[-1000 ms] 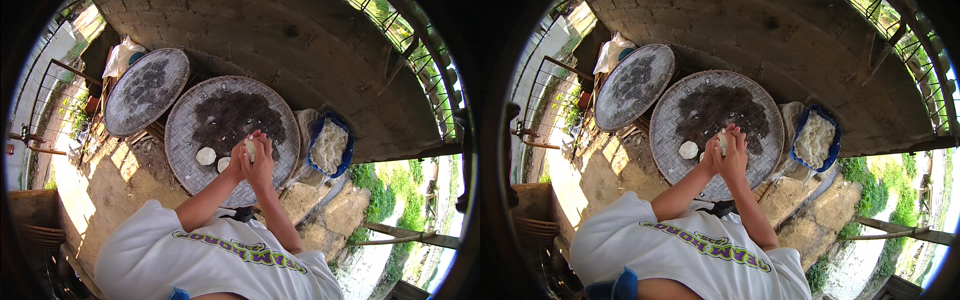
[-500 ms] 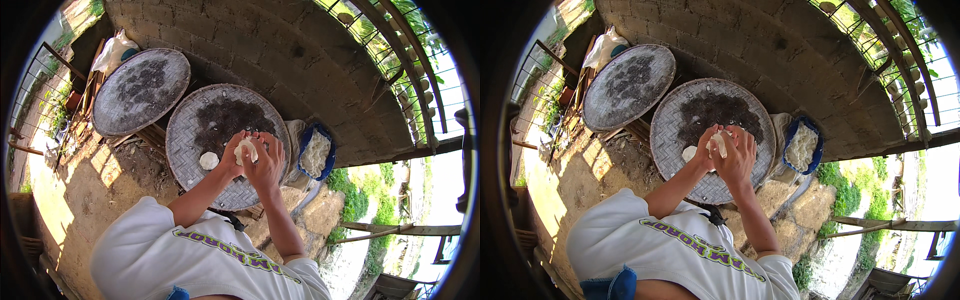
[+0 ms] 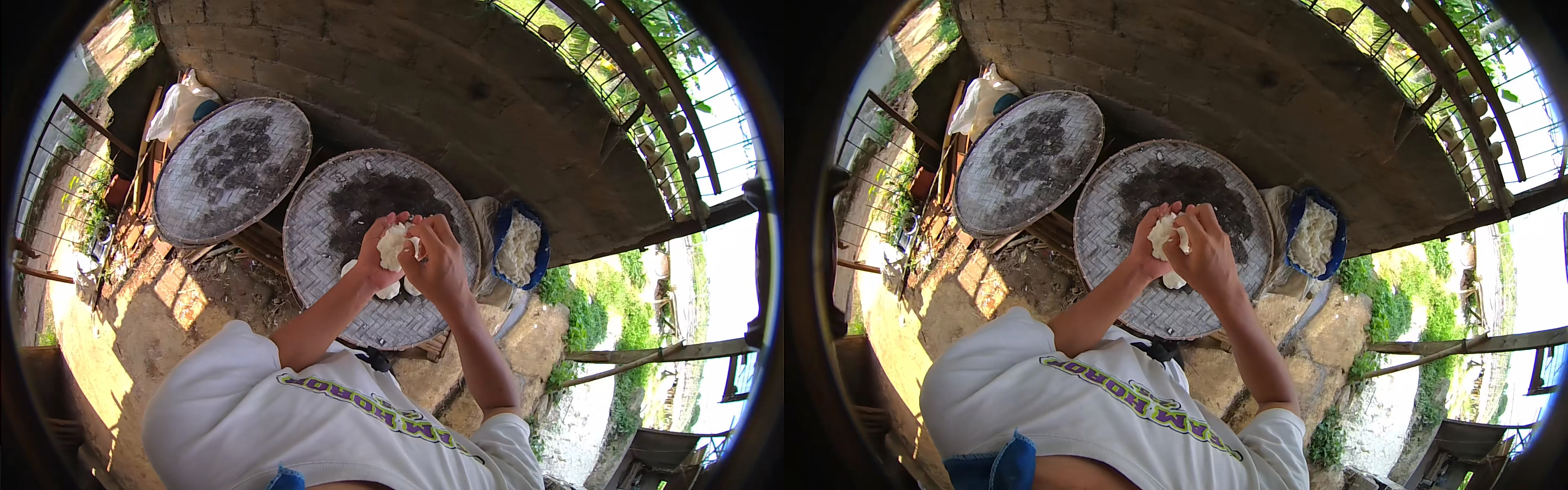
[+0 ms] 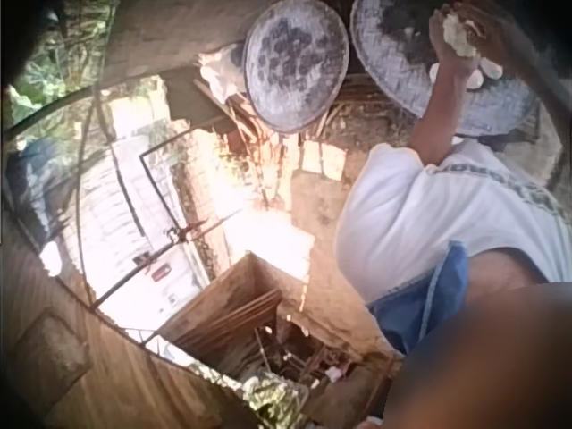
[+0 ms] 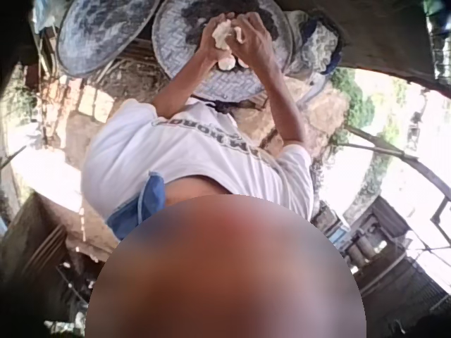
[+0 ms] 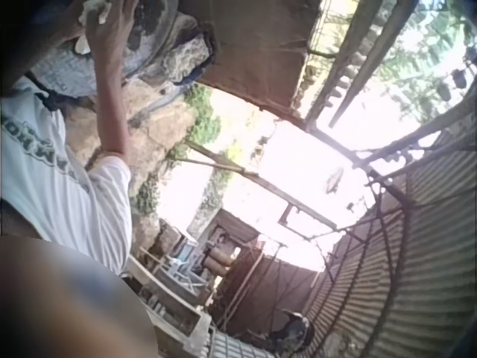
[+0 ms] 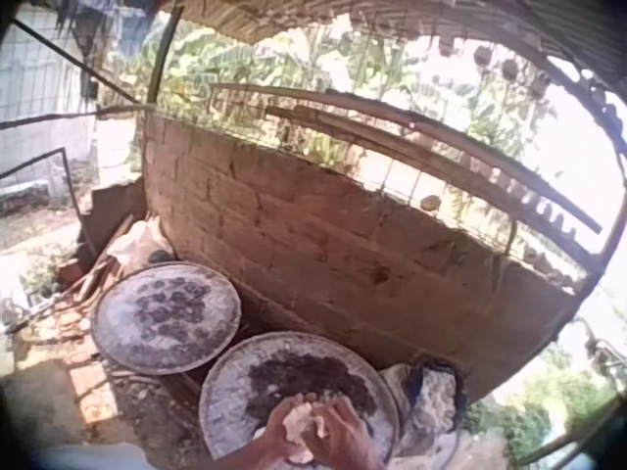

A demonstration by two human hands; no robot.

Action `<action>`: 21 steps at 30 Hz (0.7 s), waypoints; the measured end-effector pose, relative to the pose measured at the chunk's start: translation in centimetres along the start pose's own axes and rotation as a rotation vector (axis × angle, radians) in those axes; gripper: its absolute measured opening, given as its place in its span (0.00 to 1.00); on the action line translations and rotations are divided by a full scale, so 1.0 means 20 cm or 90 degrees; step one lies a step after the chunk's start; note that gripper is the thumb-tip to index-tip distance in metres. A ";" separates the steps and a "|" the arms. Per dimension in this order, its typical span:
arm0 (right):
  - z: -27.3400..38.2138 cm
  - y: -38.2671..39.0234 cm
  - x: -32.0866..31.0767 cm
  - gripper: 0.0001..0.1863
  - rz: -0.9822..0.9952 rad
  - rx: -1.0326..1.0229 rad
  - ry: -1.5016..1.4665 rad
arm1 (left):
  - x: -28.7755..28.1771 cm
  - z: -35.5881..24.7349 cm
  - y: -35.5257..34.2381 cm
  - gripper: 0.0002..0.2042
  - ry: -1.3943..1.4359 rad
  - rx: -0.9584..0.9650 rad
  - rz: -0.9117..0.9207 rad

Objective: The person repeatedly takes portions of white dough from a blue container, rolls them into balls between their hands, and places them on a large woven tray. The process continues throughout the clip, accumulating many dough balls on the tray.

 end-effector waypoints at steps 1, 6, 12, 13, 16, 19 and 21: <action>0.00 -0.01 0.01 0.18 0.008 0.008 -0.017 | 0.00 -0.02 0.02 0.10 -0.006 -0.006 0.004; 0.02 -0.03 0.07 0.11 -0.127 0.036 0.006 | 0.02 -0.08 0.05 0.09 0.022 -0.066 0.039; 0.09 -0.10 0.01 0.15 0.001 -0.107 0.356 | 0.05 -0.14 0.05 0.10 -0.017 -0.101 0.068; 0.09 -0.10 0.00 0.16 0.049 -0.149 0.362 | 0.06 -0.15 0.05 0.11 -0.024 -0.114 0.062; 0.03 -0.10 -0.03 0.13 -0.058 -0.076 0.318 | 0.09 -0.16 0.04 0.13 -0.031 -0.145 0.023; -0.05 -0.06 0.07 0.22 -0.147 -0.048 0.144 | 0.12 -0.13 0.02 0.15 -0.050 -0.207 0.138; -0.09 -0.01 0.19 0.25 -0.209 -0.001 -0.075 | 0.13 -0.11 0.01 0.24 -0.028 -0.232 0.077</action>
Point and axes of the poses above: each hand's wrist, its own y-axis away from the middle knuckle, its own x-axis out of the palm, z = x × y, the point moved 1 cm from there along -y, towards the middle knuckle, and after that the axes turned 13 degrees about -x, right-handed, at the moved point
